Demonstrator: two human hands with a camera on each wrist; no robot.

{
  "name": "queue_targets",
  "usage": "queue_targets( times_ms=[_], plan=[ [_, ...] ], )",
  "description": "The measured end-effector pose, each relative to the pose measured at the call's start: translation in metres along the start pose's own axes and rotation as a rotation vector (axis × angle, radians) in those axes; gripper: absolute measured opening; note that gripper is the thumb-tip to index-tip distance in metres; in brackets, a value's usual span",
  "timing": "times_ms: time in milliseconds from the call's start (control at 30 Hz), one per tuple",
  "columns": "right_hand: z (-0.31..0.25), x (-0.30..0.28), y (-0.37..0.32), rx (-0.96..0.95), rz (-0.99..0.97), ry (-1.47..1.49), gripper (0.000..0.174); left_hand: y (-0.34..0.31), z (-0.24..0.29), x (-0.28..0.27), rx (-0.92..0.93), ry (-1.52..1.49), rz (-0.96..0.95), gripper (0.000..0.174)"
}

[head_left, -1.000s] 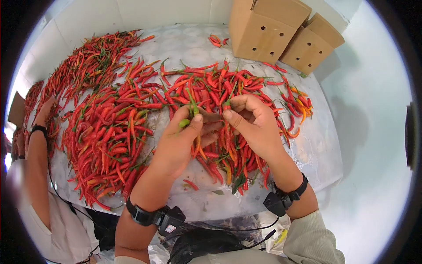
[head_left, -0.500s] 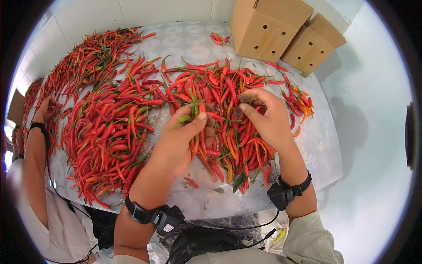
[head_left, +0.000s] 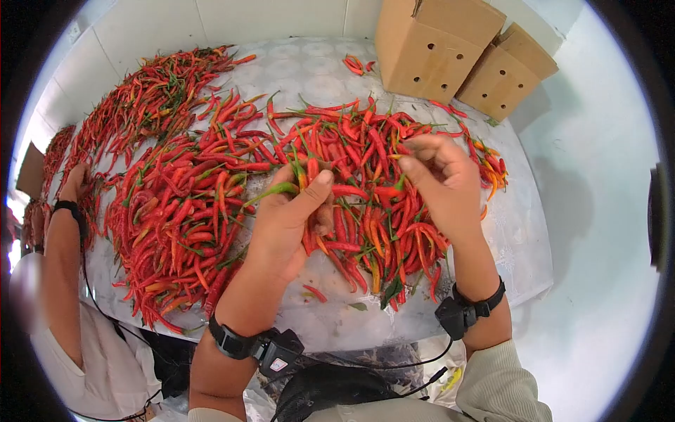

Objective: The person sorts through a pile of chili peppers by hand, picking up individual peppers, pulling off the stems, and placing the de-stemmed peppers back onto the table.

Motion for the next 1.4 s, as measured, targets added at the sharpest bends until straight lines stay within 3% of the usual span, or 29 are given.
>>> queue_targets(
  times_ms=[67,167,300,400,500,600,667,767,900,1000,1200,1300,1400],
  plan=[
    [-0.007,-0.008,0.001,-0.045,0.053,0.19,0.018,-0.001,-0.002,0.001,-0.013,0.001,0.003,0.012],
    [0.002,-0.002,0.0,0.124,-0.047,0.464,0.018,-0.003,-0.002,0.005,-0.014,0.029,0.035,0.017],
    [-0.002,0.014,-0.006,0.165,-0.163,0.459,0.017,-0.007,-0.005,0.019,-0.101,-0.027,-0.033,0.019],
    [-0.007,0.024,-0.01,0.141,-0.239,0.409,0.017,-0.008,-0.023,0.026,-0.219,-0.084,-0.217,0.023],
    [-0.007,0.029,-0.012,0.112,-0.242,0.385,0.018,-0.013,-0.025,0.029,-0.257,-0.025,-0.195,0.025],
    [-0.008,0.029,-0.012,0.081,-0.199,0.397,0.017,-0.012,-0.026,0.029,-0.249,-0.002,-0.291,0.027],
    [-0.012,0.027,-0.01,0.087,-0.173,0.424,0.017,-0.012,-0.02,0.027,-0.221,0.005,-0.216,0.031],
    [0.001,0.009,-0.003,0.083,-0.12,0.098,0.017,-0.004,-0.014,0.018,-0.155,-0.079,-0.179,0.031],
    [-0.017,0.02,-0.013,-0.281,-0.498,-0.399,0.02,-0.003,-0.003,0.009,-0.088,-0.243,-0.1,0.023],
    [-0.013,0.032,-0.024,-0.251,-0.578,-0.547,0.023,-0.001,-0.005,0.005,-0.101,-0.272,-0.123,0.022],
    [-0.031,0.026,-0.011,-0.312,-0.367,-0.375,0.017,0.002,-0.002,0.002,-0.085,-0.317,-0.117,0.018],
    [-0.029,0.016,-0.011,-0.052,-0.265,-0.054,0.011,0.002,0.005,0.007,0.002,-0.257,-0.068,0.019],
    [-0.018,0.02,-0.012,0.064,-0.284,0.23,0.011,0.0,0.002,0.014,-0.016,-0.224,-0.026,0.022]
  ],
)
Point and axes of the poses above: each hand's wrist, its own y-axis towards the middle knuckle, its own x-axis out of the palm, z = x × y, the point moved 8 cm from there along y, towards the middle knuckle, and after that the axes turned 1 degree about -z, right-handed, at the moved point
